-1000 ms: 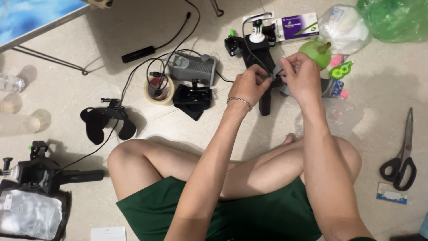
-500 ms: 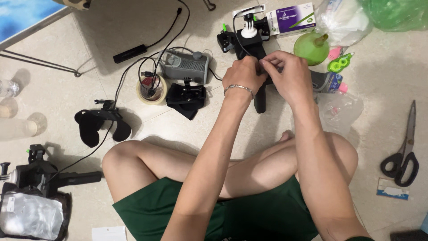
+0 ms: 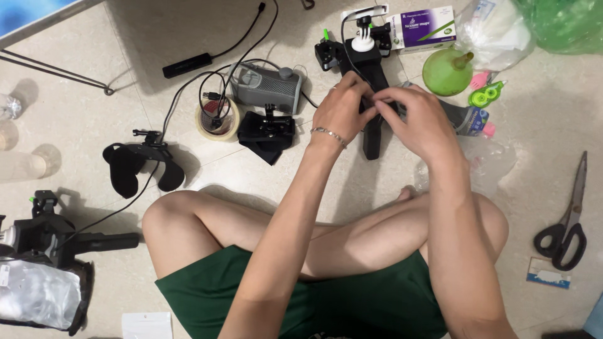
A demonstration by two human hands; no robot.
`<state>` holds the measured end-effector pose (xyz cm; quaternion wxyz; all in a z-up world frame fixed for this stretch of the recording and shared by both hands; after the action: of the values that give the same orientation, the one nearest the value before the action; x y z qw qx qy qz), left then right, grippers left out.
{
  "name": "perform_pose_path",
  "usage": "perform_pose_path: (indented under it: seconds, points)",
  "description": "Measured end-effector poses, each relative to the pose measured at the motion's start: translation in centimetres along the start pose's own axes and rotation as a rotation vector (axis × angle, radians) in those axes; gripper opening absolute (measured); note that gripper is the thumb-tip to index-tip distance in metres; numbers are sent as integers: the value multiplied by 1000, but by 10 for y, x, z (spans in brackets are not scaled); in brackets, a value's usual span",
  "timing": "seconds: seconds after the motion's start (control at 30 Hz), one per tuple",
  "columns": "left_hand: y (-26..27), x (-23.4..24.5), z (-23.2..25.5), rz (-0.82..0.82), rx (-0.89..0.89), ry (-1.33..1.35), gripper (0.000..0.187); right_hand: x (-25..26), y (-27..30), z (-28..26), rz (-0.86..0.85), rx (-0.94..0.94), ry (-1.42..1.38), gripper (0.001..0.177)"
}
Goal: The person assembles a head-mounted electronic device by attaching a white plastic mount and a black strap to a handle-like base. They connect cables, adjust components, and place the assembled unit on a camouflage helmet on a small table.
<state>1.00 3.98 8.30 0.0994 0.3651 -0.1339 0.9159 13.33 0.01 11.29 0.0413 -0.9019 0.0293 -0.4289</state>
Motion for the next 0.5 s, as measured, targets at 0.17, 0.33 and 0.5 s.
perform_pose_path:
  seconds: [0.17, 0.33, 0.5]
  points:
    - [21, 2, 1, 40, -193, -77, 21, 1, 4, -13, -32, 141, -69, 19]
    - [43, 4, 6, 200, -309, -231, 29, -1, 10, -18, -45, 119, 10, 24]
    - [52, -6, -11, 209, -150, -115, 38, -3, 21, -39, 27, 272, 230, 32]
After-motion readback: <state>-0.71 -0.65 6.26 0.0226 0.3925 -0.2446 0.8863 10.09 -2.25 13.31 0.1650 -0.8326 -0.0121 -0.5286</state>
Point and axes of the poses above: each hand's wrist, its own y-axis away from the middle knuckle, its own x-axis out of the back of the hand, z = x × y, the point moved 10 cm from there along -y, towards the middle knuckle, and after that the axes turned 7 degrees about z, right-handed, at the moved point
